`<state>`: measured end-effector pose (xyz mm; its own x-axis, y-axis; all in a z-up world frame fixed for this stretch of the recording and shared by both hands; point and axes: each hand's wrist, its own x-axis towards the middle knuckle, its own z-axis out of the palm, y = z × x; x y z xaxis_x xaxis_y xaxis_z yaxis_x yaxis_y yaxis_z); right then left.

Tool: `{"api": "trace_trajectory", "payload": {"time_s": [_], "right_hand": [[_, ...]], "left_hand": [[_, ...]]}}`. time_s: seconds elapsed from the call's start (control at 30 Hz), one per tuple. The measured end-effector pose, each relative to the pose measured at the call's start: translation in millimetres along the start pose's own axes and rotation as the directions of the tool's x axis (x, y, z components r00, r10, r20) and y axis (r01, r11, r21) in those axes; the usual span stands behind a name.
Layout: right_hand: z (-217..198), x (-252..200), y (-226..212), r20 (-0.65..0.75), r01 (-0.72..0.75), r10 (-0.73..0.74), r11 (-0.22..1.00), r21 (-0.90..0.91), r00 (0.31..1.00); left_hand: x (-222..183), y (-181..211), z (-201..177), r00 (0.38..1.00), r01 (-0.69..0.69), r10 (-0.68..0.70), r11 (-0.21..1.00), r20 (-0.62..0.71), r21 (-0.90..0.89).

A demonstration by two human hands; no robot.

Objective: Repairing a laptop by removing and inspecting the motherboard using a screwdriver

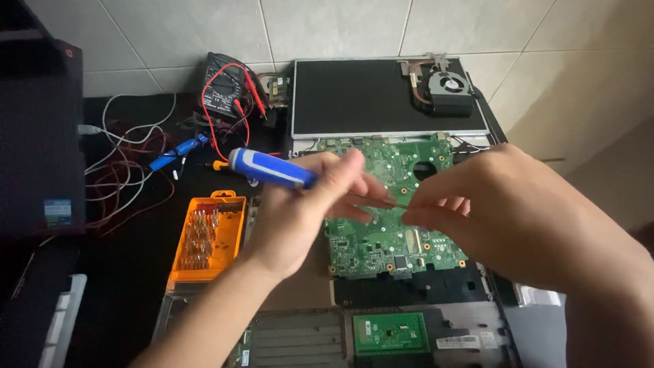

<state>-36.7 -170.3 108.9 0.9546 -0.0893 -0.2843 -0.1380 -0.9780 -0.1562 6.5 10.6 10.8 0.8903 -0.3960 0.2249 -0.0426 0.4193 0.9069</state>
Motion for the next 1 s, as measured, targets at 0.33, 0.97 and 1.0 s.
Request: {"api": "trace_trajectory", "payload": {"time_s": [0.33,0.97,1.0], "right_hand": [[17.4,7.8,6.3,-0.183,0.182,-0.158,0.975,0.124,0.97],[122.2,12.5,-85.0,-0.225,0.843,-0.857,0.347,0.412,0.463],[123.6,9.7,-95.6,-0.242,0.861,-0.878,0.289,0.418,0.412]], "left_hand": [[-3.6,77.2,-31.4,0.975,-0.15,0.108,0.964,0.192,0.221],[-53.2,177.0,-97.8,0.921,-0.323,-0.052,0.451,0.386,0.832],[-52.3,176.1,-98.3,0.931,-0.273,-0.087,0.48,0.355,0.834]]}}
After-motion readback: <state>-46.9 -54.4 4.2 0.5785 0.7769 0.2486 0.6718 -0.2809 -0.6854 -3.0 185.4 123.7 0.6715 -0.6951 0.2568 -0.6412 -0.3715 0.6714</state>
